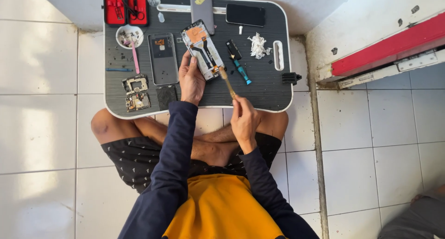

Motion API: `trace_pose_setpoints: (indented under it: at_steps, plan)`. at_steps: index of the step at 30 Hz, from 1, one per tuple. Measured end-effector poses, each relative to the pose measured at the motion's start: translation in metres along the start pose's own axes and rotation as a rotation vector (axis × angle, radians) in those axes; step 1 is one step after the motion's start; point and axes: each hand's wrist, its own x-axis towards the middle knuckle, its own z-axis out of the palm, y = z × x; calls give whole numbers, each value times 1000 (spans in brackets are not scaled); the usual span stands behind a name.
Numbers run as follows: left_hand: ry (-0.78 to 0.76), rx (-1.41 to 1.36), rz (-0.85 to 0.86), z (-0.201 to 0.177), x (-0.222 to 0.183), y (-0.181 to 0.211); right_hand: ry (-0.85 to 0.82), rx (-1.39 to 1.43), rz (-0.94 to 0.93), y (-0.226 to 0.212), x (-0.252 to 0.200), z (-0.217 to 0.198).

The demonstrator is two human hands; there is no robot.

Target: Cleaning and inspecting internal smartphone components using a brush and a small tool on a repair bench.

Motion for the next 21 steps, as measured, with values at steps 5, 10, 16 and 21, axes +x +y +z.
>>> trace_pose_setpoints:
  at_steps: [5,10,16,21]
  plan:
    - [-3,-16,0,-6,3,-5,-21,57,0,3,4,-2]
    - [2,-21,0,-15,7,-12,-62,40,-35,1,0,1]
    - [-11,4,-20,0,-3,2,-14,62,3,3,3,-1]
    - [-7,-10,-29,-10,2,-5,-29,-15,-27,2,1,-2]
